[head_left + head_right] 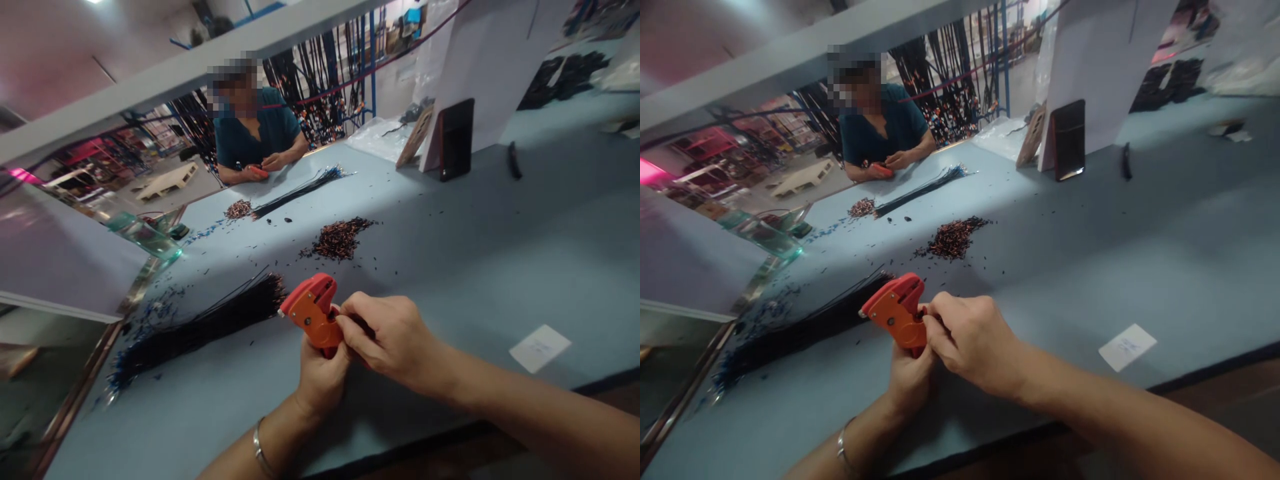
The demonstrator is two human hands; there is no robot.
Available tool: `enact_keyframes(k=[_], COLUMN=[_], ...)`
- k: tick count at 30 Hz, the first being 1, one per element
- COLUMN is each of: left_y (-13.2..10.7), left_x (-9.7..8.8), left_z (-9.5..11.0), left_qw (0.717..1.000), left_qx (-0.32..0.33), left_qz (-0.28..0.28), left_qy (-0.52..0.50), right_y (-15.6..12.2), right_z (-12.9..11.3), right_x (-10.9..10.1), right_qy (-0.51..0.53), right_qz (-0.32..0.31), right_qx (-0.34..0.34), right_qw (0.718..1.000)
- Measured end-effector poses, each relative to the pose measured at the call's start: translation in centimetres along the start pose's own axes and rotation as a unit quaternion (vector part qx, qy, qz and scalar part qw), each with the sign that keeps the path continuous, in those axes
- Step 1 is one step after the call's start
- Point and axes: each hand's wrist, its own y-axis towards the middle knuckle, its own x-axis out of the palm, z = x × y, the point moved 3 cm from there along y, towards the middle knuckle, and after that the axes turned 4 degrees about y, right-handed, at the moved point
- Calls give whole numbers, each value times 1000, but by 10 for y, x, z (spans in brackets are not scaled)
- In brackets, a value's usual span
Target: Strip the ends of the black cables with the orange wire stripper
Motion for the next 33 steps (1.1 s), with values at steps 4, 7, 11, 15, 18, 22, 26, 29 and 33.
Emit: enact_keyframes(k=[4, 7, 11, 15, 18, 22, 26, 29, 33], left_y=[2, 2, 1, 1, 2, 6, 10, 11, 12], left_x=[6, 10, 10, 11, 12, 6, -2, -2, 2], left_z=[3, 2, -1, -3, -5, -6, -7, -7, -2], left_qw=[1000, 996, 992, 990, 986, 989, 991, 986, 981], left_qx=[-27, -66, -94, -121, -149, -134, -112, -126, -118], left_qz=[-6, -52, -80, -74, -73, -34, -2, -24, -68], left_qy=[-6, -7, -15, -19, -27, -43, -76, -104, -137], right_y=[1, 1, 0, -1, -1, -1, -1, 0, 2], right_z=[4, 6, 9, 8, 9, 13, 20, 23, 28], right_x=[1, 2, 3, 3, 3, 3, 2, 2, -1], right_qy=[1, 2, 3, -2, 2, 3, -3, 19, 66], right_qz=[2, -1, -6, -6, -22, -43, -39, -47, -63], right_qx=[11, 16, 21, 24, 33, 54, 60, 74, 102], right_qw=[1000, 1000, 1000, 1000, 999, 998, 997, 996, 991])
